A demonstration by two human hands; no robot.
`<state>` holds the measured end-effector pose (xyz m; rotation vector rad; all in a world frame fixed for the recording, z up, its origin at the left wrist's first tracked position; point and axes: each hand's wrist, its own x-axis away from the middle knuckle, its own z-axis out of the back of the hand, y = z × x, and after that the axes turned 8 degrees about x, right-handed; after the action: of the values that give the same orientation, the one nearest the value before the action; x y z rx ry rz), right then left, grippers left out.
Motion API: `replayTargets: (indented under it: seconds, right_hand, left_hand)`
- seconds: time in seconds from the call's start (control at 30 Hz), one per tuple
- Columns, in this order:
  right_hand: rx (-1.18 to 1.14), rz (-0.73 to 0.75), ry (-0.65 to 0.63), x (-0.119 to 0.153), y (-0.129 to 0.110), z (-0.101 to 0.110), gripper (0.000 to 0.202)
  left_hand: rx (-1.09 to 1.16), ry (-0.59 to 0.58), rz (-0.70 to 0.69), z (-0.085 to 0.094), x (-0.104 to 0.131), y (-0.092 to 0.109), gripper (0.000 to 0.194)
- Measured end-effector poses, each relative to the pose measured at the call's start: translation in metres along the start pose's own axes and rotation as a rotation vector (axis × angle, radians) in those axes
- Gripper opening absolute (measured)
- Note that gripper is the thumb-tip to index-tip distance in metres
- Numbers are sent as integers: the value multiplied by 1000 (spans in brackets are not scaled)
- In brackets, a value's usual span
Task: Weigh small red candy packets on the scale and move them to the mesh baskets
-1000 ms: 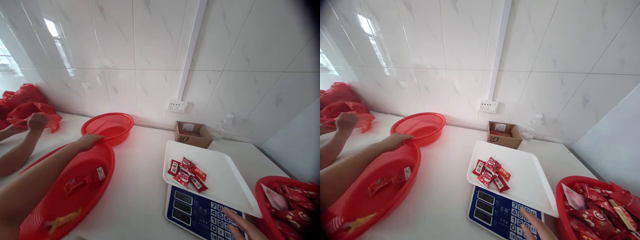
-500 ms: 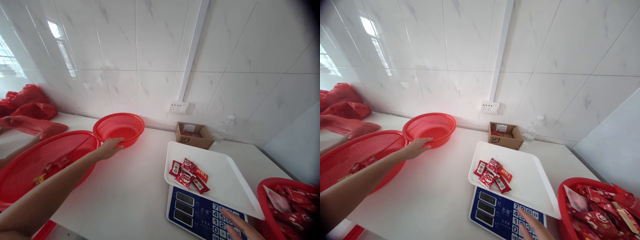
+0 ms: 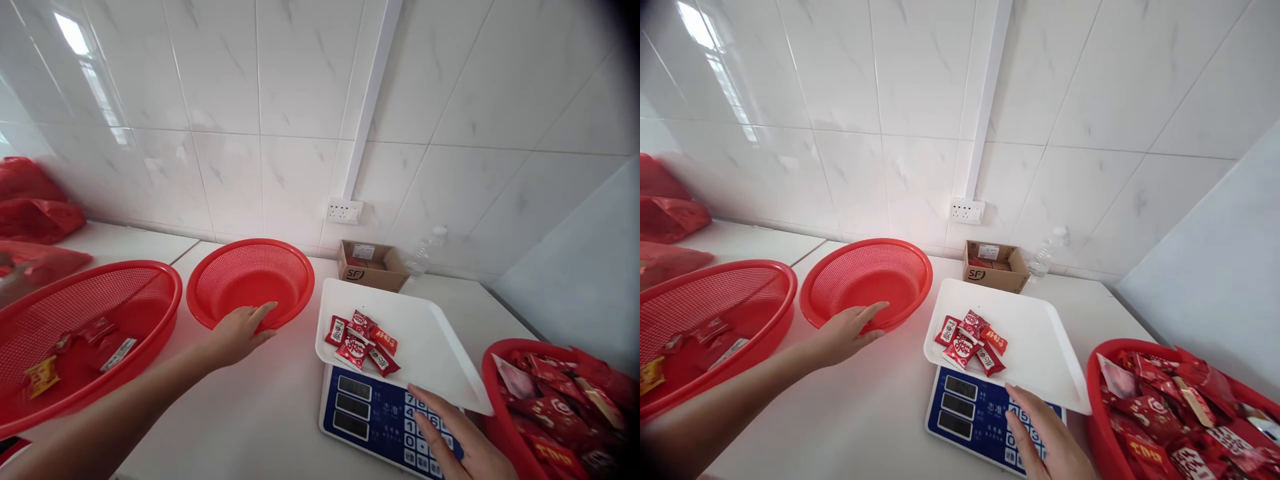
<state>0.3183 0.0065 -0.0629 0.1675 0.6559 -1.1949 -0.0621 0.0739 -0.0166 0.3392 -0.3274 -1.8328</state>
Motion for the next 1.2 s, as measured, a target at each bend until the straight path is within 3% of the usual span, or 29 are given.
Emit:
replayTargets:
  seconds: [0.1, 0.23, 0.37, 0.53, 0.67, 0.83, 1.07, 1.2]
  right_hand:
    - [24, -2, 46, -12, -7, -4, 31]
    - [43, 135, 69, -34, -18, -25, 33]
    - [111, 252, -27, -50, -32, -48, 33]
    - [176, 223, -125, -51, -35, -57, 31]
    - [156, 180, -145, -46, -30, -53, 29]
    - [82, 165, -133, -45, -29, -47, 27]
    - [6, 177, -60, -45, -30, -50, 28]
    - [3, 177, -48, -43, -30, -50, 29]
  left_hand:
    - [-58, 97, -93, -9, -1, 2, 51]
    - [-54, 222, -391, -25, -8, 23, 41]
    - [38, 169, -563, -41, -23, 63, 38]
    - [17, -9, -543, -54, -44, 93, 48]
    - [59, -103, -489, -53, -48, 96, 52]
    - [82, -114, -525, -48, -39, 93, 55]
    - [126, -43, -668, -59, -33, 85, 19]
    - [243, 64, -649, -56, -29, 78, 31]
